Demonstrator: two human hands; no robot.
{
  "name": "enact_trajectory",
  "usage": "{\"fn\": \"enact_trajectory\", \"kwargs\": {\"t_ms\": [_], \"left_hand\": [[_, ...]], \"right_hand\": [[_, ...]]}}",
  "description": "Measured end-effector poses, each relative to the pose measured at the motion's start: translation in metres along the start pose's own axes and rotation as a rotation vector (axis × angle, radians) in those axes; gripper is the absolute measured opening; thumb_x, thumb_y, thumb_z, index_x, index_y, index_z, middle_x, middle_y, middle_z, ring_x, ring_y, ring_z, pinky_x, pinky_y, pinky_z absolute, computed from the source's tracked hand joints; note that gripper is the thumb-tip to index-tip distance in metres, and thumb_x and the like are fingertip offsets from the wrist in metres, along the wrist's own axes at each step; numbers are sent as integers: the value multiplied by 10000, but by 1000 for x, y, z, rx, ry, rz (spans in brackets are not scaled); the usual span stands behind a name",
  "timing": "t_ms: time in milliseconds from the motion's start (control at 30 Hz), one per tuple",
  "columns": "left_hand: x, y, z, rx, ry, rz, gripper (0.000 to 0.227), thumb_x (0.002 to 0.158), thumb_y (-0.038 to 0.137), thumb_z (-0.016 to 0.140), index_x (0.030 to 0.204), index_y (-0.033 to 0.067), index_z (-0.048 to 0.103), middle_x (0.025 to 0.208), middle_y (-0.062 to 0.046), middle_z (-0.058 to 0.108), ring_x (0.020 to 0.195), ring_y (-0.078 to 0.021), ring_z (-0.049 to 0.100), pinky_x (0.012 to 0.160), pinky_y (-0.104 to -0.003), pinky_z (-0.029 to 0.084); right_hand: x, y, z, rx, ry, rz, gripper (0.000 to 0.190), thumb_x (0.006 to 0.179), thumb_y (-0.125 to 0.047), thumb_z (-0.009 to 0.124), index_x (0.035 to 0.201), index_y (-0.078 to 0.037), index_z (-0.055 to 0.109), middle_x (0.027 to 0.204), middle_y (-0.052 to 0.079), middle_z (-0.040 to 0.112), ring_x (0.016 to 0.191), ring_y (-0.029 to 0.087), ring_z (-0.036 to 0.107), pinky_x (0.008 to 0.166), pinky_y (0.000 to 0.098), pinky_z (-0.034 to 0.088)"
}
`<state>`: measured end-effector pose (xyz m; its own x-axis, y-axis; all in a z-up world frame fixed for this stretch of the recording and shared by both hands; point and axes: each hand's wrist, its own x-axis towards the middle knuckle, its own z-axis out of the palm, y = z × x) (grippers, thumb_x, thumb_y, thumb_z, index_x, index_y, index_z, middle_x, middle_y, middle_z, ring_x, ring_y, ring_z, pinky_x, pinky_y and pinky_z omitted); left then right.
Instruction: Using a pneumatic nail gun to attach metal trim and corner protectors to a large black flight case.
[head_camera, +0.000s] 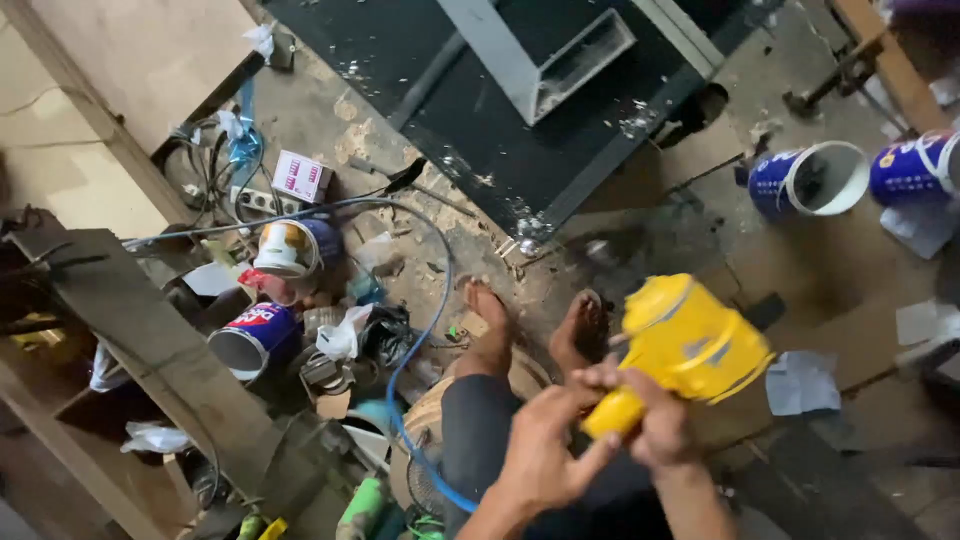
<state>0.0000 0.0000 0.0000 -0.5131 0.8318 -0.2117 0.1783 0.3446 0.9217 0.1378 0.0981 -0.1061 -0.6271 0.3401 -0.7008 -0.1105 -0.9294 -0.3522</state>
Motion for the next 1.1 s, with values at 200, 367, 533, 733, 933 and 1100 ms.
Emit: {"fn": "enact_trajectory", "kwargs": {"t_ms": [200,367,533,733,933,1100], "left_hand": [[53,-61,-34,488,419,254,201,866,222,678,1017,94,650,961,-109,656,919,-276,614,905,-452,471],[116,-122,-64,742,320,357,482,935,390,658,1346,184,516,1452,-145,407,1340,-331,424,1097,-505,372],[144,-136,-73,649,273,439,375,966,423,596,1262,192,599,1433,-137,446,1324,-353,437,1097,-535,372],[151,-156,-71,452,324,454,464,832,459,731,1224,220,661,1348,-129,520,1254,-391,451,1078,-527,323],[154,-164,-72,405,305,437,502,811,473,746,1234,222,651,1370,-122,498,1277,-381,408,1085,-533,304],[149,-160,-70,375,302,426,490,840,476,723,1245,215,636,1376,-127,480,1296,-391,384,1102,-545,294]], "right_hand": [[4,-37,-13,106,11,-13,227,815,-234,658,800,-166,442,565,-44,394,436,62,384,455,236,367],[27,-8,3,216,-75,78,187,841,-197,612,833,-134,436,576,-27,389,442,69,366,479,249,366],[36,9,17,252,-111,83,323,832,-240,681,1055,-106,489,622,-6,450,468,81,450,498,251,423],[42,11,42,236,-184,-56,271,914,-158,452,650,-125,400,569,-60,262,439,101,381,520,324,404],[48,12,42,265,-221,-52,275,903,-141,472,637,-114,408,568,-49,270,430,118,386,526,331,413],[48,11,41,259,-232,-16,273,914,-128,463,644,-119,421,578,-40,272,437,114,391,527,330,410]]}}
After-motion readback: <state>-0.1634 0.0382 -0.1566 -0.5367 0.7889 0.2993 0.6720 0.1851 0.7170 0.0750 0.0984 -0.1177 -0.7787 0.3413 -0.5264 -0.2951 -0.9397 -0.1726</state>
